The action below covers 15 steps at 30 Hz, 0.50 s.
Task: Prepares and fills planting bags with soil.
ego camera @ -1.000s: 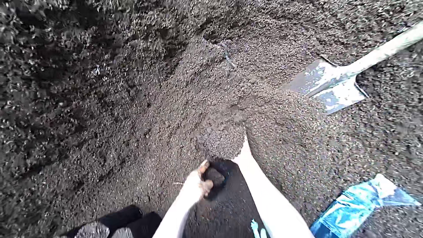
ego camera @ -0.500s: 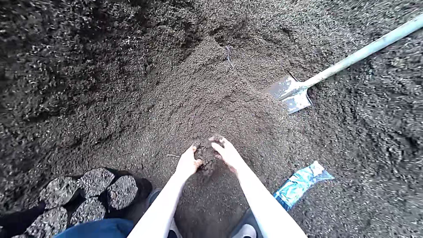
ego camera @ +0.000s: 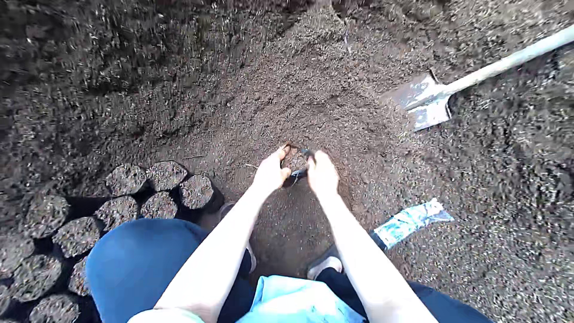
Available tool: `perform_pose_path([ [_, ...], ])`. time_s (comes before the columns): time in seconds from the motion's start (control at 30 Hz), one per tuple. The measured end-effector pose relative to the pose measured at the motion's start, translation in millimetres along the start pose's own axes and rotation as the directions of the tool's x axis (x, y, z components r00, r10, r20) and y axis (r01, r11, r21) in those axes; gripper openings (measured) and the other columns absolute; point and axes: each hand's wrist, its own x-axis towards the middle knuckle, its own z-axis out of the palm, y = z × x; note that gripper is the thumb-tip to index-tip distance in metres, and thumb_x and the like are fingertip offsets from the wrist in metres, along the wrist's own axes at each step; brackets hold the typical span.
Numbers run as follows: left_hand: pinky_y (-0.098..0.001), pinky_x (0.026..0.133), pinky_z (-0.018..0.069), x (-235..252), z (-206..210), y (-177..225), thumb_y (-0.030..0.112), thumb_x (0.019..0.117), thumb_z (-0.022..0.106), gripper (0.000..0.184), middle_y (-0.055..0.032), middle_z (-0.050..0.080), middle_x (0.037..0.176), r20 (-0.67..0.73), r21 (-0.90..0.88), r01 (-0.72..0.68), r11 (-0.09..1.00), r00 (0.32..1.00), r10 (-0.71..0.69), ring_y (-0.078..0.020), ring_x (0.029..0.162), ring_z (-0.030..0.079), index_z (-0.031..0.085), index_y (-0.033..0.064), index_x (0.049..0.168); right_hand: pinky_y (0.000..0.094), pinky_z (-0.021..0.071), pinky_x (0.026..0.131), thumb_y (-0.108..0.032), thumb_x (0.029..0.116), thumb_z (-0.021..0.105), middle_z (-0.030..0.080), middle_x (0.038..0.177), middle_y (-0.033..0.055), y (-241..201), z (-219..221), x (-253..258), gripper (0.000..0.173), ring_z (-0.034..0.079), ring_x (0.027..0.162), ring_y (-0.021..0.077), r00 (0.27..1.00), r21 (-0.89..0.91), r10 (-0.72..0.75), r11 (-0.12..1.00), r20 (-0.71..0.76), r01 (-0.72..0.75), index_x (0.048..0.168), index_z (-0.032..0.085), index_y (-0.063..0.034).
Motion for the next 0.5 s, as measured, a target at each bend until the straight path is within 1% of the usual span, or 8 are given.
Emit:
perform_pose_path([
  [0.07,-0.0657,0.105,0.0461,14,16,-33,0.008,0.0958,0.064,0.06,-0.0193,0.061,0.142,0.047,0.094,0.046,0.995,0.998,-0.051,-0.0401,0.129,0.06,0.049,0.0126,0.153,0.0617,0.0521,0.095,-0.034,0.1105,0.039,0.064,0.133,0.0203,11,30,7,0.041,0.064,0.12,0.0391,0.98,-0.069,0.057,0.997,0.192,-0.044,0.133,0.061,-0.0067],
  [0.13,-0.0635,0.109,0.0433,19,9,-31,0.009,0.0985,0.059,0.058,-0.0174,0.058,0.147,0.083,0.183,0.113,0.977,0.988,-0.13,-0.0391,0.133,0.057,0.048,0.0144,0.155,0.06,0.0491,0.099,-0.037,0.1116,0.034,0.064,0.133,0.0184,4,25,17,0.045,0.062,0.125,0.0362,0.947,-0.12,0.076,0.992,0.312,-0.041,0.13,0.063,-0.0077],
  [0.2,-0.0634,0.109,0.043,15,1,-21,0.008,0.099,0.058,0.059,-0.0142,0.056,0.151,0.085,0.183,0.118,0.976,0.987,-0.135,-0.0378,0.134,0.057,0.046,0.017,0.156,0.0593,0.0486,0.101,-0.037,0.112,0.033,0.065,0.133,0.0174,-2,13,12,0.046,0.061,0.126,0.0354,0.956,-0.103,0.064,0.994,0.285,-0.036,0.13,0.064,-0.0077],
  [0.3,-0.0608,0.113,0.0417,18,11,-37,0.005,0.0961,0.059,0.064,-0.0044,0.047,0.16,0.094,0.156,0.076,0.985,0.991,-0.092,-0.0313,0.141,0.052,0.046,0.0191,0.157,0.0576,0.0499,0.1,-0.039,0.1115,0.036,0.065,0.131,0.0169,10,28,4,0.046,0.063,0.123,0.0344,0.975,-0.031,0.062,0.998,0.215,-0.057,0.128,0.064,-0.0064],
  [0.37,-0.0587,0.115,0.0404,21,18,-48,0.004,0.0951,0.059,0.064,-0.0042,0.044,0.162,0.099,0.175,0.069,0.982,0.991,-0.087,-0.0301,0.143,0.05,0.046,0.0156,0.157,0.0595,0.0498,0.099,-0.047,0.1094,0.041,0.064,0.13,0.0195,19,35,5,0.05,0.063,0.121,0.0361,0.959,0.006,0.073,0.997,0.273,-0.078,0.127,0.063,-0.0047],
  [0.4,-0.0563,0.117,0.0386,21,16,-47,0.003,0.096,0.058,0.062,-0.0053,0.044,0.162,0.091,0.169,0.072,0.983,0.992,-0.088,-0.0294,0.144,0.048,0.046,0.013,0.156,0.0595,0.0495,0.099,-0.05,0.1083,0.043,0.062,0.133,0.019,18,29,4,0.053,0.062,0.122,0.0361,0.961,0.019,0.057,0.998,0.269,-0.064,0.13,0.061,-0.0058],
  [0.43,-0.0536,0.119,0.0372,19,14,-45,0.003,0.0971,0.057,0.061,-0.0046,0.043,0.163,0.089,0.168,0.074,0.983,0.992,-0.09,-0.0274,0.146,0.047,0.045,0.012,0.156,0.0584,0.0503,0.099,-0.048,0.1083,0.043,0.06,0.139,0.0168,17,22,0,0.051,0.062,0.123,0.0352,0.972,0.027,0.009,1.0,0.236,-0.016,0.136,0.059,-0.0088],
  [0.5,-0.0525,0.119,0.0379,14,14,-44,0.003,0.0978,0.057,0.061,-0.0026,0.042,0.164,0.093,0.158,0.087,0.984,0.99,-0.102,-0.0267,0.145,0.047,0.045,0.0124,0.157,0.0557,0.054,0.096,-0.029,0.1069,0.044,0.055,0.148,0.0103,17,20,-13,0.043,0.063,0.123,0.0323,0.964,0.008,-0.186,0.982,0.191,0.188,0.146,0.056,-0.015],
])
